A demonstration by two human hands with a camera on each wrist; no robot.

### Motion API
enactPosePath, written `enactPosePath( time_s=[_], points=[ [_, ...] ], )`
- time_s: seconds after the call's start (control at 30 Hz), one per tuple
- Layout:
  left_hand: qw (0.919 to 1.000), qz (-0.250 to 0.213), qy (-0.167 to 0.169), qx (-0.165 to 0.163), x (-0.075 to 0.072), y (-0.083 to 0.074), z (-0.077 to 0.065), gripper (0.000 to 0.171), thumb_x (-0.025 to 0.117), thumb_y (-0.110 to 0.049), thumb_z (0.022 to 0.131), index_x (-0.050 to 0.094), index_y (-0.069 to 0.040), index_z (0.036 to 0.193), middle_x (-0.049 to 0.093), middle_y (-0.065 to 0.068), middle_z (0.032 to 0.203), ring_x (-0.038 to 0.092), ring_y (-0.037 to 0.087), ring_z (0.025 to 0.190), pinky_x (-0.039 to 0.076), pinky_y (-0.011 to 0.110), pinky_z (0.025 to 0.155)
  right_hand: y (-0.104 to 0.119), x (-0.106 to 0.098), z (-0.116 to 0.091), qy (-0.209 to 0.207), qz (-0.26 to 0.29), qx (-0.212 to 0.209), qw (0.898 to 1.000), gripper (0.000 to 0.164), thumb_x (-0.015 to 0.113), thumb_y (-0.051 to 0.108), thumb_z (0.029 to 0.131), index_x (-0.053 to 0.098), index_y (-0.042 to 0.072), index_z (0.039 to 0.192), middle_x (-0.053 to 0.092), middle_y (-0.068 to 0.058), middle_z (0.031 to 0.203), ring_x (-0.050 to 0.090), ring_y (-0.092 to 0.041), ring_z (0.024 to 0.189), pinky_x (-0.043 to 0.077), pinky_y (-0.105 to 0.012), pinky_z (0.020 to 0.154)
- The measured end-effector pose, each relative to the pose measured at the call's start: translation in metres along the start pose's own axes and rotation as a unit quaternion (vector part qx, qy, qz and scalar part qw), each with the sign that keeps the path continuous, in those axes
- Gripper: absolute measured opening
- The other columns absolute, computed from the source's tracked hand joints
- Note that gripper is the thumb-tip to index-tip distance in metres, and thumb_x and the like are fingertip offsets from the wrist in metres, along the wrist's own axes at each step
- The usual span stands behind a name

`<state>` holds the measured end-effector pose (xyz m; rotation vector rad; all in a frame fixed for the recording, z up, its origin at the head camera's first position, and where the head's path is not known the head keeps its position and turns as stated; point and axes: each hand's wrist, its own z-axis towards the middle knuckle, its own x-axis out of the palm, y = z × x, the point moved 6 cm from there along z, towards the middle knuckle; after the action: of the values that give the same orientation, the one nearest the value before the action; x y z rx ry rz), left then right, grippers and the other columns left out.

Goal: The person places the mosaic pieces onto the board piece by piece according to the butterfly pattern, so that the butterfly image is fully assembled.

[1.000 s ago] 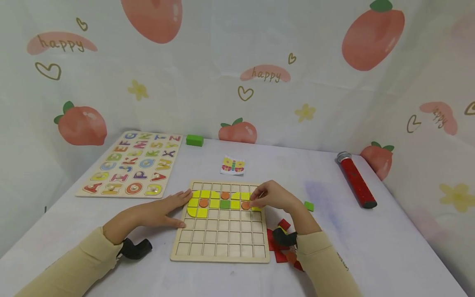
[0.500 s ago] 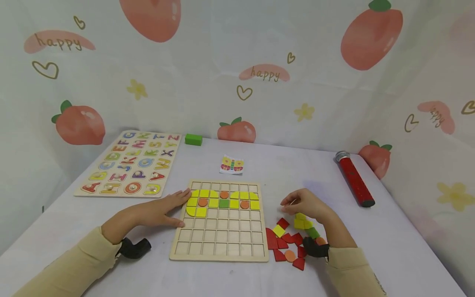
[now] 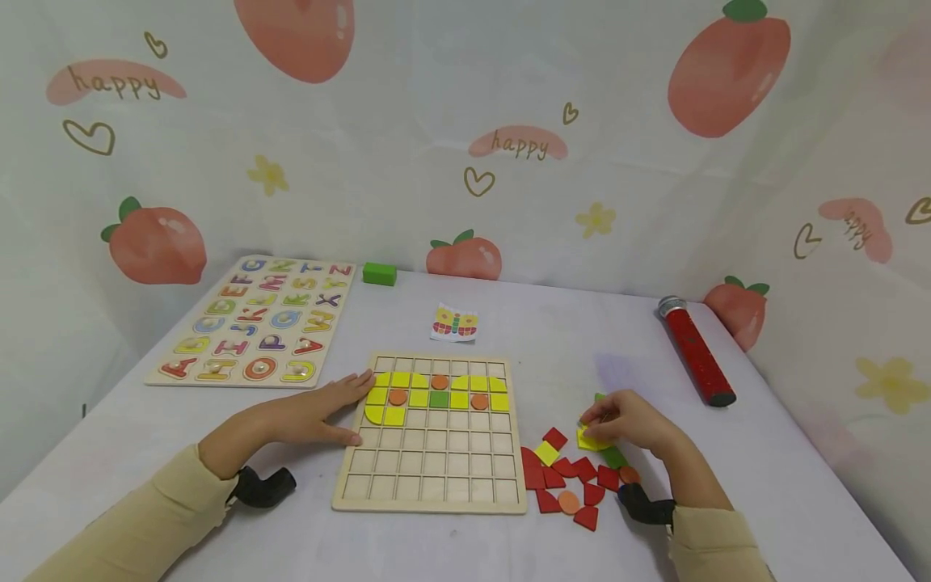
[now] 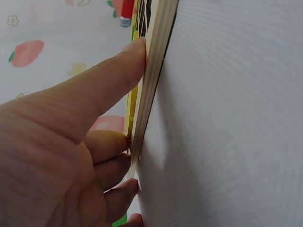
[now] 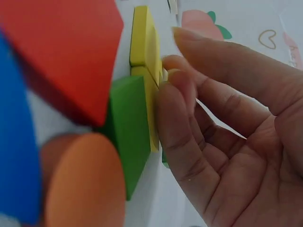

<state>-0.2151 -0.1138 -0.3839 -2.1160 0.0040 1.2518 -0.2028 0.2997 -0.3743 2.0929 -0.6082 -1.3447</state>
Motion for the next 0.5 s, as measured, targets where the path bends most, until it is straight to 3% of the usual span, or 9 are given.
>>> enactPosePath(
  time_s=[0.27,0.5],
  points=[
    [1.0,0.001,-0.002,-0.004,0.0,0.0004,0.0002,0.094,0.068,-0.049,0.079,0.016,-0.015,0.15,0.01,0.002,0.158,0.004,0.025,0.146,0.009,0.047,0.118,0.0031,0.0043,0.0003,0.024,-0.027,-0.019,0.999,0.03,0.075,0.016,0.077,0.067,-0.001,0.1,0.059,-0.005,0.079,0.051,-0.017,0.074,0.049,-0.019,0.061],
    [1.0,-0.002,0.0,-0.005,0.0009,0.0013,0.0014,0.095,0.068,-0.049,0.079,0.016,-0.015,0.15,0.009,0.001,0.158,0.004,0.024,0.147,0.009,0.047,0.118,0.0038,0.0072,0.0023,0.025,-0.043,-0.019,0.999,0.03,0.079,0.016,0.072,0.063,0.001,0.093,0.054,-0.005,0.078,0.048,-0.019,0.075,0.048,-0.02,0.06]
  ],
)
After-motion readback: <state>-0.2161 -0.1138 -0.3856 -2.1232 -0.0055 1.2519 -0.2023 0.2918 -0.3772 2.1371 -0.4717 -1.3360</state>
